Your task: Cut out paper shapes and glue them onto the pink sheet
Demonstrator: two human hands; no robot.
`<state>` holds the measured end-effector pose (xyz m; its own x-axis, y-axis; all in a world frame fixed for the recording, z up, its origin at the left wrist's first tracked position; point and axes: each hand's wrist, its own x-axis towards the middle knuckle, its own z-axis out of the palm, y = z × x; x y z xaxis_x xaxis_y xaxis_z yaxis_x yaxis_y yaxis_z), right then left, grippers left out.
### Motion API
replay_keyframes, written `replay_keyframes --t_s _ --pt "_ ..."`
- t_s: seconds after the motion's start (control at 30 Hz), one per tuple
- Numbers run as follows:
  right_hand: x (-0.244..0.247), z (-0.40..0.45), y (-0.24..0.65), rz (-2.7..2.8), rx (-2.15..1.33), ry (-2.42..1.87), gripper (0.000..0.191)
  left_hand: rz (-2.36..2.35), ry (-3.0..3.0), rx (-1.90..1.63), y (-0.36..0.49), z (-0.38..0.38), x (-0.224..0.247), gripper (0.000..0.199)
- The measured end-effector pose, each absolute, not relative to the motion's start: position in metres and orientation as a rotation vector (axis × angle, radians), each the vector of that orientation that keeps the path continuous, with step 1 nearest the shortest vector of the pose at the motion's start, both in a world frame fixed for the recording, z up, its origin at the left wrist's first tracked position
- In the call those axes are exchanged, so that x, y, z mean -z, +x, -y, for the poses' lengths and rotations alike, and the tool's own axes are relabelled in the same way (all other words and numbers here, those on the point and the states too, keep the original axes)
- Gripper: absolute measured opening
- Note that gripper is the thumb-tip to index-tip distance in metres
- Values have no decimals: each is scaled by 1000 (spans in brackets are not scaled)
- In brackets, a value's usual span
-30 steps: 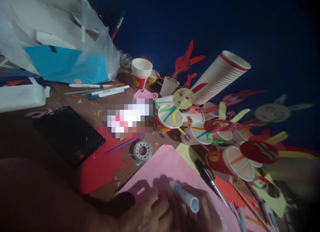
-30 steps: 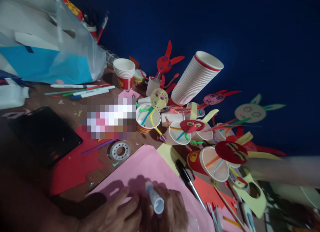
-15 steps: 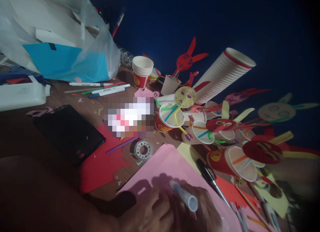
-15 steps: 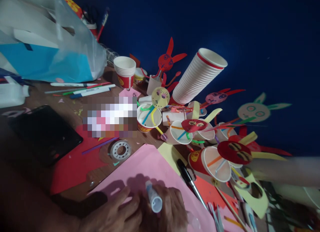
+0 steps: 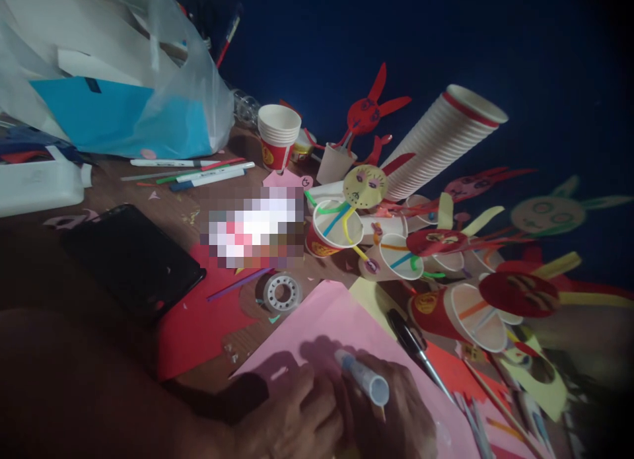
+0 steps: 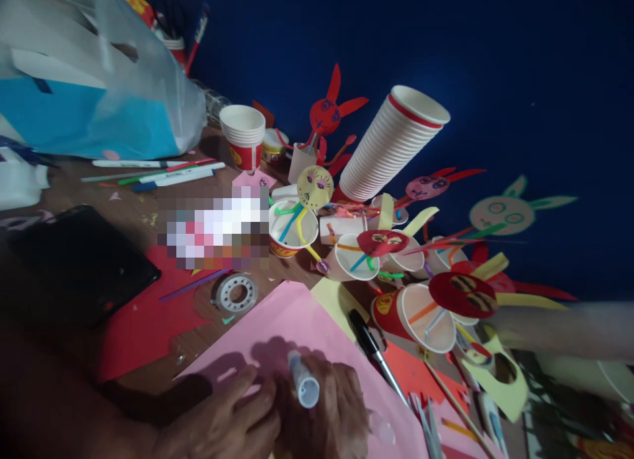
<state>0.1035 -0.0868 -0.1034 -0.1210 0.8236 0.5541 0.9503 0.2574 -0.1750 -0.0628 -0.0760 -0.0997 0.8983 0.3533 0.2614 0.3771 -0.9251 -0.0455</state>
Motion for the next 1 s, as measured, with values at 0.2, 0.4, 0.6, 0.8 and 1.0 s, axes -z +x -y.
replay_keyframes --t_s 0.2,0.4,0.6,0.8,1.0 --pt "104 91 109 2049 379 -1615 11 541 -3016 407 -48 67 112 13" --pt "101 91 109 1941 151 -1671 18 519 -3021 443 -48 66 117 11" --pt "104 90 106 2003 199 -1664 16 533 -3044 426 -47 67 112 12" --pt "100 89 109 1975 234 -1742 24 506 -3051 432 -49 68 115 14" --pt "97 89 109 1889 186 -1781 28 481 -3056 414 -49 67 113 13"
